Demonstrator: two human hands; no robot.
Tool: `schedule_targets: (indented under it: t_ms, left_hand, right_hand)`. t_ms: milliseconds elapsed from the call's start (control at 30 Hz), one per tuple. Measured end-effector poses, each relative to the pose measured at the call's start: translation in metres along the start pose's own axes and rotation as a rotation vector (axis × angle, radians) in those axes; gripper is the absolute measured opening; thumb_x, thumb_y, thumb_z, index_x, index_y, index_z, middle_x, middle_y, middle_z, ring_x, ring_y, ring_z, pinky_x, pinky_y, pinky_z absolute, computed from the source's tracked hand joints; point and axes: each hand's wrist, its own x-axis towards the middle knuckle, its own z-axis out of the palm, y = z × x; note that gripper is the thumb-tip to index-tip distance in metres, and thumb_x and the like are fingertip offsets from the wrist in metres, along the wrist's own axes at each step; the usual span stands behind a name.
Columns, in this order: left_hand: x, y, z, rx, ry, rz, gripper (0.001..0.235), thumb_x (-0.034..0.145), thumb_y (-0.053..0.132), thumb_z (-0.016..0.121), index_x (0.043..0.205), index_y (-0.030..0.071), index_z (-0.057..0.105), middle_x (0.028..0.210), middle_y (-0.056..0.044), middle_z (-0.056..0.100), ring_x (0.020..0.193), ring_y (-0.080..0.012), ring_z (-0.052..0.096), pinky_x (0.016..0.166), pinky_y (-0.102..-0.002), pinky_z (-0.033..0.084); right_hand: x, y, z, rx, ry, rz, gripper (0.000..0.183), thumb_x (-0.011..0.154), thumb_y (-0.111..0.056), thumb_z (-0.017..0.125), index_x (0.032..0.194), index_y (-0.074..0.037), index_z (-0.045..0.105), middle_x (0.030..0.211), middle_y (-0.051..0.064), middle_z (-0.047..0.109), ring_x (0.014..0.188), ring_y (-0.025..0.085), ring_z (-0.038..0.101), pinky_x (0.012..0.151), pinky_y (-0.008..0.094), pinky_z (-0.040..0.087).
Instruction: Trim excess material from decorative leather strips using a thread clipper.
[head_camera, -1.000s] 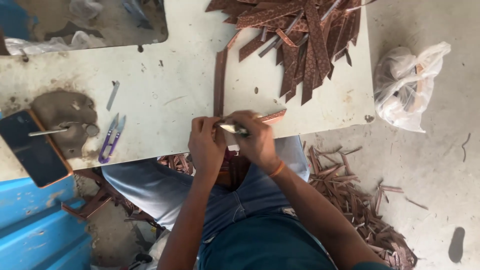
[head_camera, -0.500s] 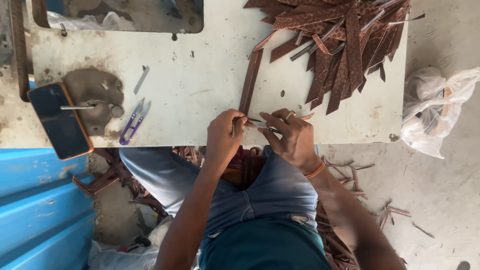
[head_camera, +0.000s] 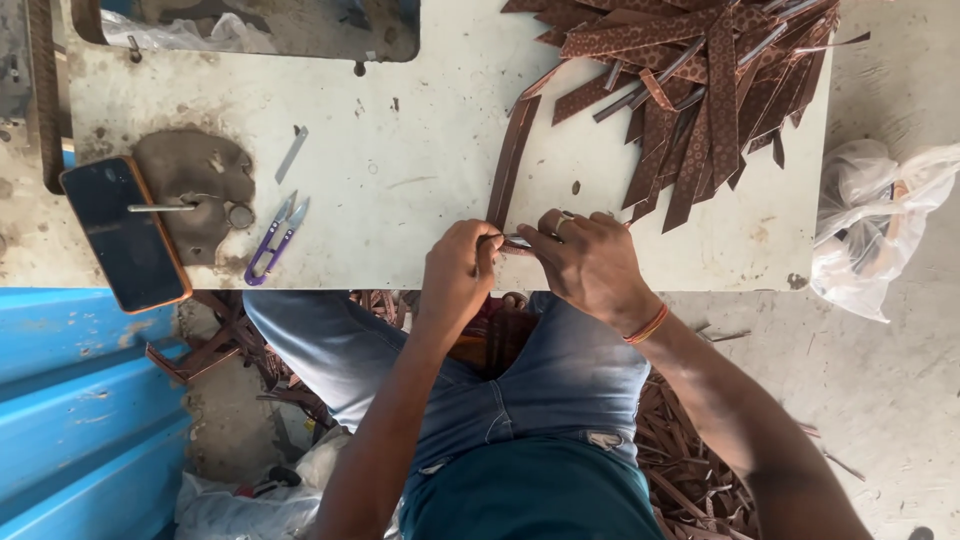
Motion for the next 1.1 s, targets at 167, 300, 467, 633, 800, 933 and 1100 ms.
schedule_targets:
  t_ms: [167, 300, 467, 633, 800, 933, 1100]
  left_hand:
    - [-0.002, -0.002, 0.004, 0.057, 0.011, 0.051, 0.005, 0.098, 0.001, 0.062, 0.1, -0.001, 0.066, 0.097, -0.015, 0.072, 0.083, -0.0254, 0.075, 0.071, -0.036, 0.061]
    - [0.0, 0.002, -0.005, 0.018, -0.031, 0.043, 0.006, 0.098, -0.001, 0.06, 0.102, -0.002, 0.064, 0.098, -0.016, 0.072, 0.084, -0.0256, 0.076, 0.072, -0.036, 0.061]
    - [0.001, 0.001, -0.009, -0.037, -0.079, -0.027, 0.006, 0.099, -0.001, 0.058, 0.102, -0.003, 0.063, 0.098, -0.016, 0.071, 0.086, -0.0248, 0.078, 0.073, -0.036, 0.061]
    - [0.001, -0.002, -0.008, -0.089, -0.098, -0.055, 0.007, 0.1, 0.001, 0.057, 0.103, -0.003, 0.062, 0.099, -0.017, 0.071, 0.087, -0.0242, 0.078, 0.074, -0.036, 0.061]
    - [-0.002, -0.004, -0.006, -0.035, -0.092, -0.021, 0.006, 0.1, 0.0, 0.057, 0.105, -0.003, 0.06, 0.102, -0.017, 0.07, 0.09, -0.0252, 0.077, 0.075, -0.036, 0.061]
    - [-0.004, -0.001, -0.006, -0.037, -0.067, 0.003, 0.007, 0.1, 0.0, 0.057, 0.106, -0.002, 0.06, 0.102, -0.016, 0.07, 0.091, -0.026, 0.077, 0.074, -0.036, 0.062]
    - [-0.007, -0.004, -0.004, -0.068, -0.023, 0.06, 0.01, 0.099, -0.003, 0.058, 0.108, -0.001, 0.06, 0.103, -0.016, 0.069, 0.091, -0.0268, 0.077, 0.075, -0.036, 0.062]
  right_hand:
    - [0.001, -0.001, 0.006, -0.018, -0.075, 0.002, 0.018, 0.098, -0.012, 0.069, 0.111, -0.017, 0.08, 0.084, -0.003, 0.07, 0.051, 0.006, 0.045, 0.044, 0.024, 0.039]
    - [0.0, 0.0, 0.005, 0.099, 0.02, 0.005, 0.012, 0.103, -0.018, 0.068, 0.103, -0.017, 0.08, 0.078, -0.005, 0.069, 0.048, 0.006, 0.043, 0.041, 0.025, 0.035]
    - [-0.009, -0.004, 0.011, 0.095, 0.053, 0.04, 0.015, 0.104, -0.027, 0.07, 0.099, -0.017, 0.081, 0.074, -0.006, 0.067, 0.045, 0.006, 0.04, 0.039, 0.027, 0.033]
    - [-0.011, -0.008, 0.0, 0.121, 0.021, 0.133, 0.015, 0.103, -0.027, 0.07, 0.103, -0.016, 0.081, 0.081, -0.004, 0.07, 0.047, 0.006, 0.041, 0.041, 0.026, 0.035]
    - [-0.003, -0.01, 0.0, 0.069, 0.02, 0.099, 0.015, 0.098, -0.024, 0.072, 0.108, -0.015, 0.081, 0.085, -0.002, 0.072, 0.046, 0.008, 0.043, 0.04, 0.026, 0.035]
    - [0.007, -0.012, -0.005, 0.002, -0.009, 0.055, 0.015, 0.099, -0.019, 0.07, 0.109, -0.016, 0.08, 0.088, -0.002, 0.072, 0.048, 0.008, 0.044, 0.043, 0.026, 0.036]
    - [0.012, -0.009, -0.013, -0.019, -0.086, 0.019, 0.014, 0.1, -0.019, 0.069, 0.109, -0.014, 0.079, 0.086, -0.001, 0.071, 0.047, 0.008, 0.045, 0.043, 0.026, 0.037]
